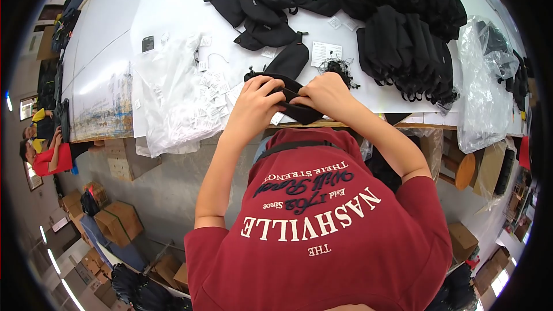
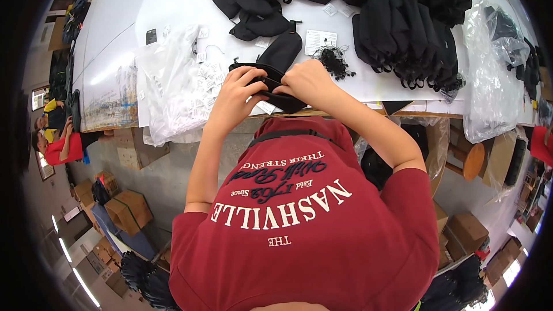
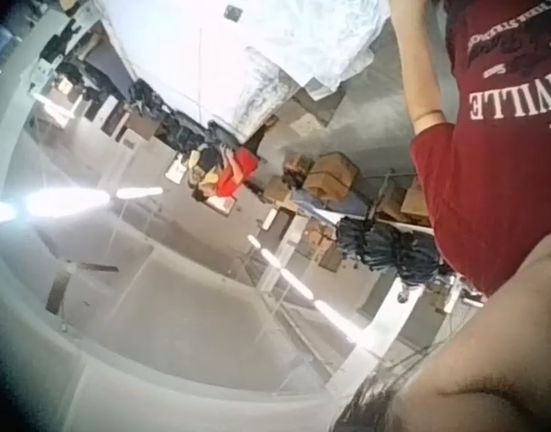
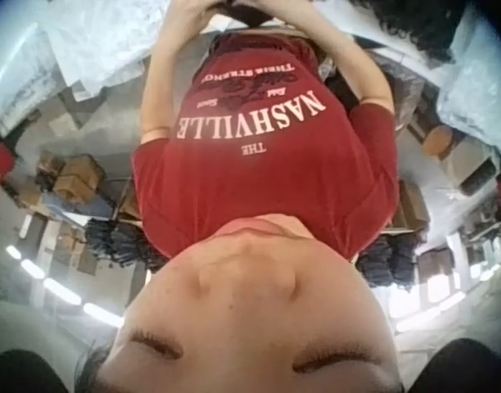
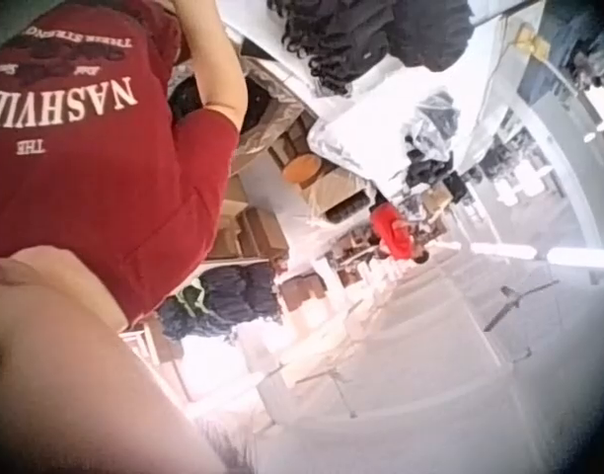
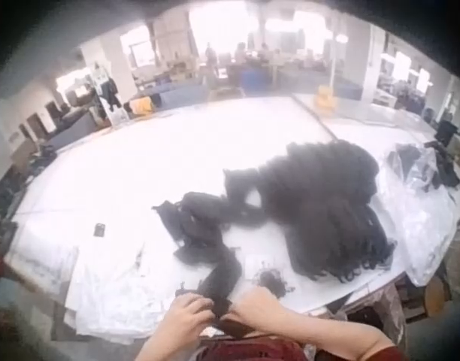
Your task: Inserting small white cards into black fabric pouches at a warehouse workbench.
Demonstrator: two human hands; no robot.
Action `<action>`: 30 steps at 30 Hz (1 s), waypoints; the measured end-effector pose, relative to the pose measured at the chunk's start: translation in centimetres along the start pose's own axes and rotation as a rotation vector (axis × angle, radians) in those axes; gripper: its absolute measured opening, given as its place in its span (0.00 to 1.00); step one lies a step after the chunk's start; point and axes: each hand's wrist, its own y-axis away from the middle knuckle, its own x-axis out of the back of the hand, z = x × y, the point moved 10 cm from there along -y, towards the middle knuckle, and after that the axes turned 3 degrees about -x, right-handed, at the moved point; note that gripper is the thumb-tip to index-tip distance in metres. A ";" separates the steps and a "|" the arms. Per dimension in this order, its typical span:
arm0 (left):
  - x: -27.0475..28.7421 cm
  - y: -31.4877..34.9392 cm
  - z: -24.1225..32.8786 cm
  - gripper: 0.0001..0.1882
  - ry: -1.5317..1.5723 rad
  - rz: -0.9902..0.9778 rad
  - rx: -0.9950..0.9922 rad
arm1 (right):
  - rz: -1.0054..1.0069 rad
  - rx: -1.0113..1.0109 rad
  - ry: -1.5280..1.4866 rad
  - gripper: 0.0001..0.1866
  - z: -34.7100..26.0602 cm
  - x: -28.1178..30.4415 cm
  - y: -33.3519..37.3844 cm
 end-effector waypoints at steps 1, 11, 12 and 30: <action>0.2 0.1 0.1 0.08 -0.048 0.010 -0.015 | -0.001 0.002 0.000 0.22 0.1 -0.2 0.2; 0.9 2.0 1.4 0.06 -0.038 0.062 -0.058 | -0.422 -0.188 -0.722 0.18 0.8 -3.4 2.4; 0.7 2.1 1.1 0.07 -0.012 0.029 0.025 | -0.386 -0.217 -0.795 0.18 0.6 -3.2 2.6; -4.2 4.6 -5.4 0.17 1.650 0.731 0.740 | 0.114 -0.264 -1.011 0.15 -1.1 1.1 2.7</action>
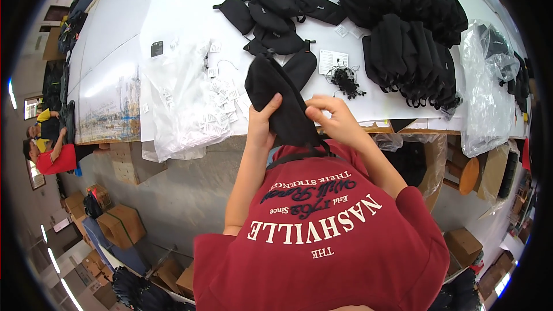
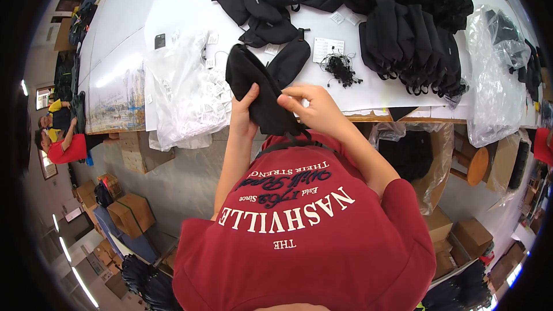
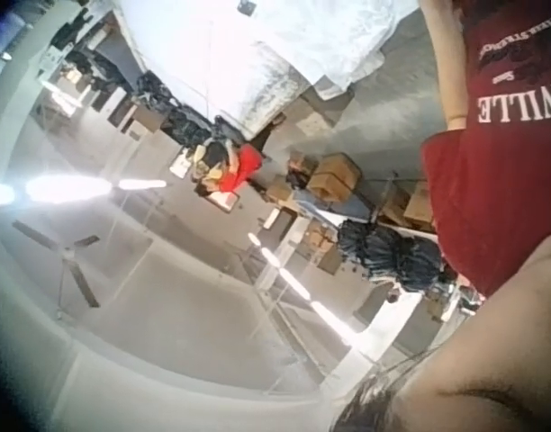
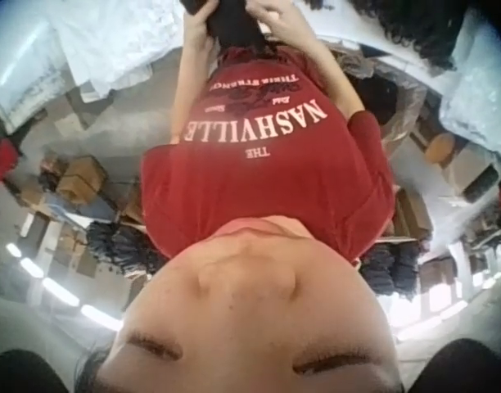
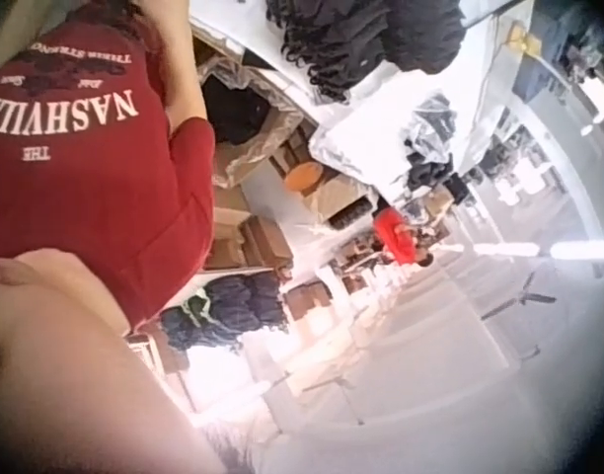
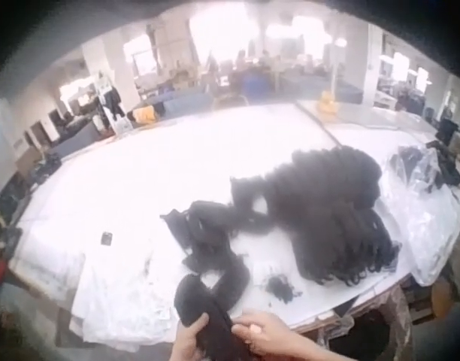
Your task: Inserting small white cards into black fabric pouches at a warehouse workbench.
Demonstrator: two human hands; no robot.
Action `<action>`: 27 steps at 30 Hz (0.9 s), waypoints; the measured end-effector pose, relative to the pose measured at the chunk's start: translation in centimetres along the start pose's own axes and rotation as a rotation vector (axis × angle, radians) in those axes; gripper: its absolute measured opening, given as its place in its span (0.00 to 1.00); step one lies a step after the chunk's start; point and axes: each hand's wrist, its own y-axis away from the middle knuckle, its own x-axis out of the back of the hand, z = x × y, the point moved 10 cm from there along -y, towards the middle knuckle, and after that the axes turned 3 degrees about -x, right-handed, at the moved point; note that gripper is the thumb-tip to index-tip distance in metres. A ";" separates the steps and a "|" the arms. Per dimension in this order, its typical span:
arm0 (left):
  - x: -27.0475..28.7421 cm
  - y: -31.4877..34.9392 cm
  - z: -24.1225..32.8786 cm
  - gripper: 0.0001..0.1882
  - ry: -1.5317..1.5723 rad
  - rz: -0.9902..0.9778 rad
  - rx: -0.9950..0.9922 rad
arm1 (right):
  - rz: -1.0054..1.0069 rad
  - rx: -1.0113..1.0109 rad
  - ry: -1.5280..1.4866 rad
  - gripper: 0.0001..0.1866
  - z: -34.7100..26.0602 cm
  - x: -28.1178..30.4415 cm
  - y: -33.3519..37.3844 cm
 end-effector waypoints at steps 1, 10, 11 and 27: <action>-0.2 -0.1 0.1 0.17 -0.004 -0.008 0.004 | 0.102 0.201 -0.030 0.15 -1.5 1.1 0.1; -2.4 0.5 -0.5 0.18 -0.137 -0.140 0.095 | 0.452 0.165 -0.125 0.07 -4.3 5.3 -3.0; -2.3 0.5 -0.3 0.18 -0.138 -0.140 0.093 | 0.451 0.167 -0.126 0.07 -4.2 5.3 -3.0; -2.5 -0.5 0.6 0.27 -0.111 -0.356 0.218 | 0.332 0.217 -0.019 0.05 -7.1 4.6 -1.6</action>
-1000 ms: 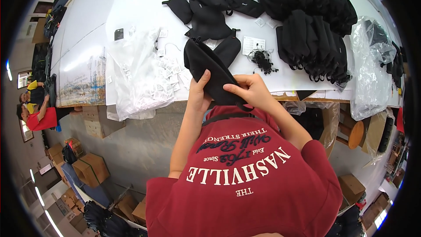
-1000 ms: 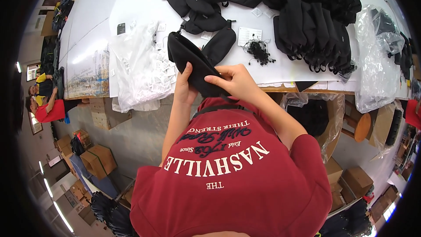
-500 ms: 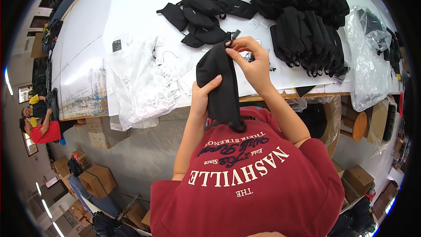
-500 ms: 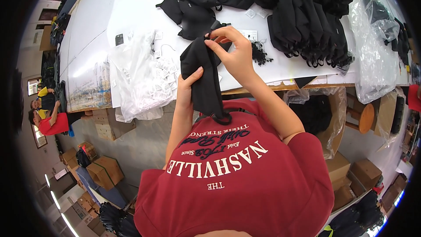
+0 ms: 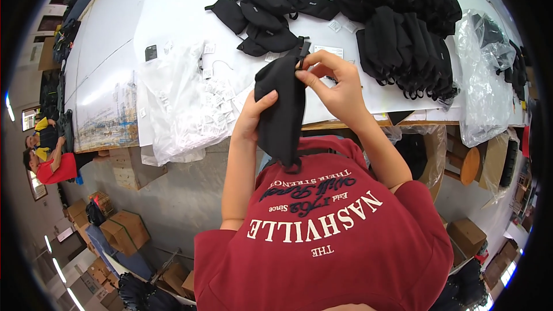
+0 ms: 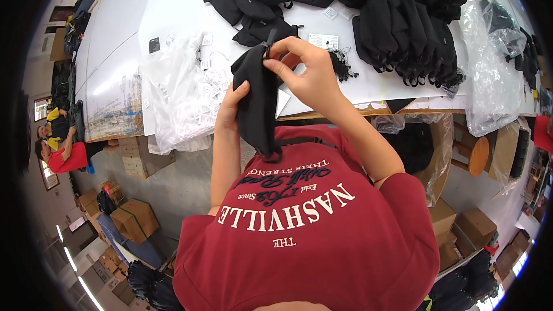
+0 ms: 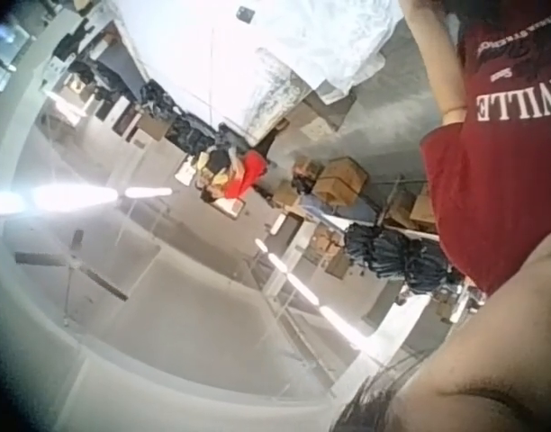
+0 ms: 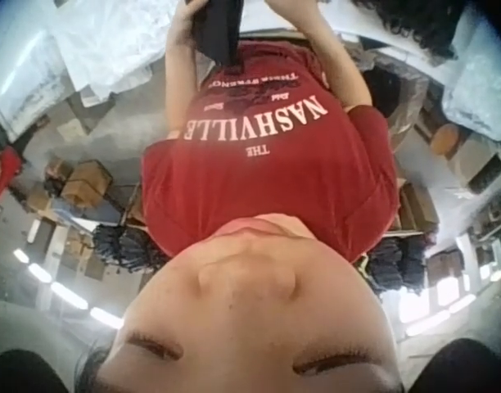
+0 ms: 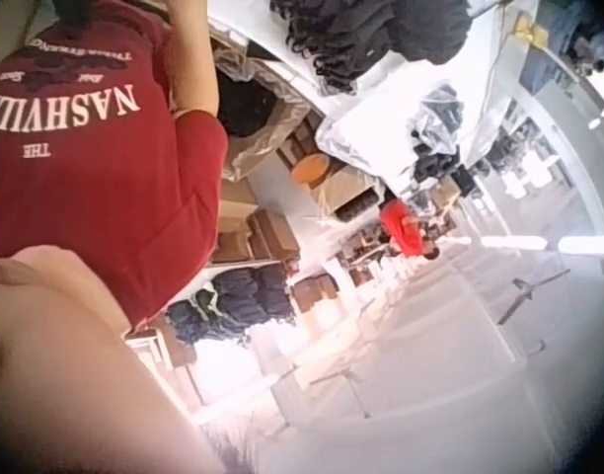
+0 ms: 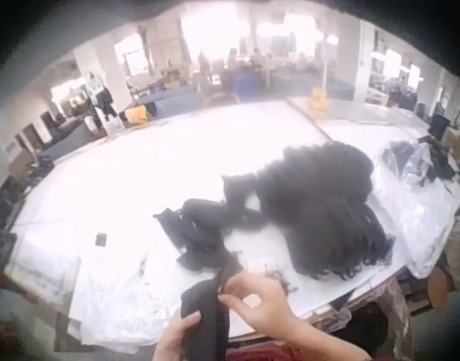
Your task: Inserting small white cards into black fabric pouches at a warehouse workbench.
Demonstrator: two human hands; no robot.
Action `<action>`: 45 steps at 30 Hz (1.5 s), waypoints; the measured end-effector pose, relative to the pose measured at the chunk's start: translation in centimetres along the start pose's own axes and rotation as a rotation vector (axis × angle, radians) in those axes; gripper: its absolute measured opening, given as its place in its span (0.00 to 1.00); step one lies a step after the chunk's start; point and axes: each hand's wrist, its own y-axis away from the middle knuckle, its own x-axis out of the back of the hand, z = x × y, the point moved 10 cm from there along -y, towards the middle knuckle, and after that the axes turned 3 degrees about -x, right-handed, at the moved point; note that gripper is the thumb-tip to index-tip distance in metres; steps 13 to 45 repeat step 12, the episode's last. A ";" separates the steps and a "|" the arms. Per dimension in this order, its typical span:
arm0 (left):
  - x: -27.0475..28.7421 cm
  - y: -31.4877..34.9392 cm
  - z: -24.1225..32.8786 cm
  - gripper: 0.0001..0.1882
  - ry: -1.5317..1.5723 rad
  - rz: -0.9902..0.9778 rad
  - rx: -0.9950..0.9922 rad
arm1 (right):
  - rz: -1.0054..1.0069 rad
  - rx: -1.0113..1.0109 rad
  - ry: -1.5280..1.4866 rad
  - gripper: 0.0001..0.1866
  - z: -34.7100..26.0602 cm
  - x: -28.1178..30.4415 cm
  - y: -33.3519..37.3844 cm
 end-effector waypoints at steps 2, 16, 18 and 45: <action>0.3 -0.5 -0.2 0.26 -0.057 0.014 -0.013 | -0.008 0.030 -0.038 0.05 0.1 0.2 -0.2; -0.3 -0.5 -2.5 0.23 0.304 0.024 0.111 | 0.142 0.228 0.209 0.06 -2.7 1.7 0.0; -0.3 -0.5 -2.5 0.23 0.304 0.024 0.111 | 0.142 0.228 0.209 0.06 -2.7 1.7 0.0; -0.3 -0.5 -2.5 0.23 0.304 0.024 0.111 | 0.142 0.228 0.209 0.06 -2.7 1.7 0.0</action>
